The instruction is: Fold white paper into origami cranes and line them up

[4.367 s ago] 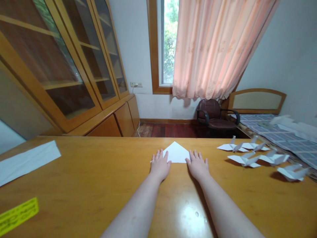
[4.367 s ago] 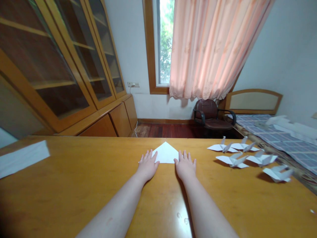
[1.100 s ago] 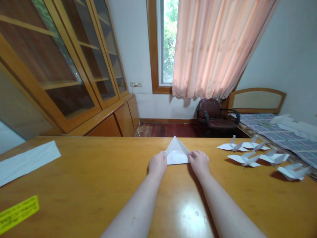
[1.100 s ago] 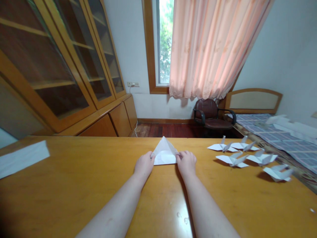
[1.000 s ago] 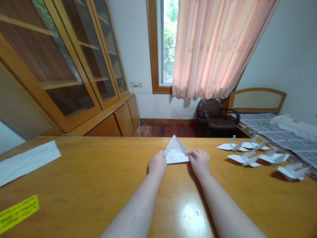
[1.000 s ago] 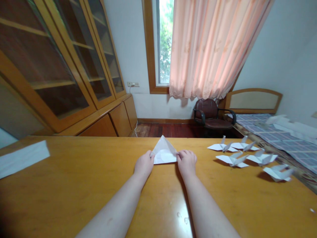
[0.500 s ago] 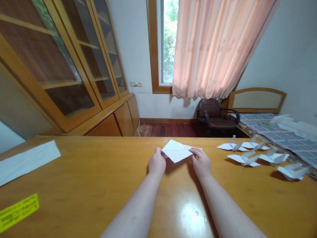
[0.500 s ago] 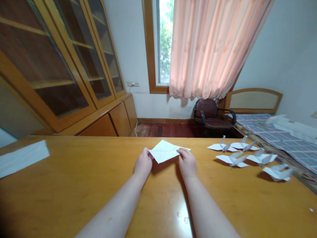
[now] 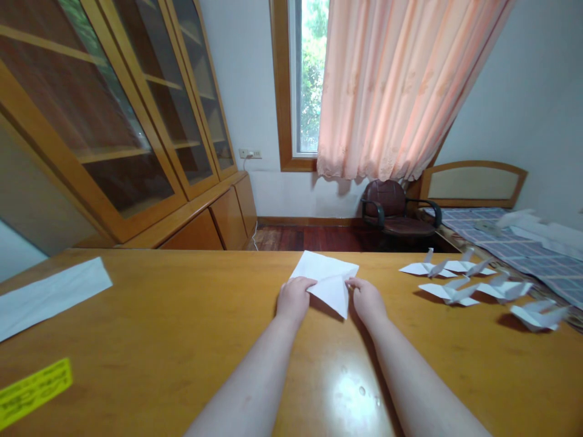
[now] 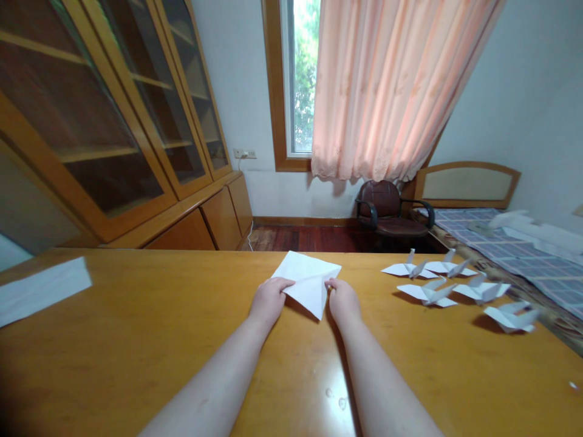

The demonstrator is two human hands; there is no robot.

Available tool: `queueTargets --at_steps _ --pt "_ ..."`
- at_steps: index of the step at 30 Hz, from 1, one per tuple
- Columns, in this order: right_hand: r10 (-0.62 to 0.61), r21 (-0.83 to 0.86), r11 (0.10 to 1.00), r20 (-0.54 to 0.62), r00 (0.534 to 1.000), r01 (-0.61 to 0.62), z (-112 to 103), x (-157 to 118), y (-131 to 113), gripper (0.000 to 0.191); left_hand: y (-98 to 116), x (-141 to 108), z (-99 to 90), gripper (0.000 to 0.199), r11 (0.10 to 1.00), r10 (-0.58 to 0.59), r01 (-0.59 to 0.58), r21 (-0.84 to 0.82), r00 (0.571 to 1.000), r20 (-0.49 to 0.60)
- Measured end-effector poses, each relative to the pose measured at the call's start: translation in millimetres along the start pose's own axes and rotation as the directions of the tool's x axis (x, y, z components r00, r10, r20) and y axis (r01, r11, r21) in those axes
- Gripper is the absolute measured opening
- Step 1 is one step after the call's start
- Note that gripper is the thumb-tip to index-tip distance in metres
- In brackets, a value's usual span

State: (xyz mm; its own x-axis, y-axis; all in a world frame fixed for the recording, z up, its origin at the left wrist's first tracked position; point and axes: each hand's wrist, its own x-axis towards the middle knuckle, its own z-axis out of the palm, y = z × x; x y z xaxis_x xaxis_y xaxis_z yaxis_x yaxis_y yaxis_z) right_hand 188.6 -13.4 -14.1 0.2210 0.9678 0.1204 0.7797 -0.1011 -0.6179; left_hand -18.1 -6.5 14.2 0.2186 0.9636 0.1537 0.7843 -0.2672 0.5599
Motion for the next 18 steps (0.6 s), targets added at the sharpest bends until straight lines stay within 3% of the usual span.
queueTargets --at_steps 5,11,18 --pt "-0.045 -0.101 0.994 -0.040 0.998 0.041 0.5 -0.3 -4.6 0.035 -4.9 0.8 10.6 0.045 0.997 0.055 -0.058 0.045 0.996 0.066" --pt "-0.163 -0.186 0.962 0.190 0.968 0.198 3.8 -4.6 -12.7 0.039 -2.9 -2.0 12.9 0.043 0.990 0.084 -0.098 0.102 0.988 0.133" --pt "-0.174 -0.269 0.930 0.274 0.946 0.249 4.6 -8.2 -13.1 0.053 -9.1 -4.6 25.0 0.048 0.966 0.073 -0.103 0.238 0.989 0.130"
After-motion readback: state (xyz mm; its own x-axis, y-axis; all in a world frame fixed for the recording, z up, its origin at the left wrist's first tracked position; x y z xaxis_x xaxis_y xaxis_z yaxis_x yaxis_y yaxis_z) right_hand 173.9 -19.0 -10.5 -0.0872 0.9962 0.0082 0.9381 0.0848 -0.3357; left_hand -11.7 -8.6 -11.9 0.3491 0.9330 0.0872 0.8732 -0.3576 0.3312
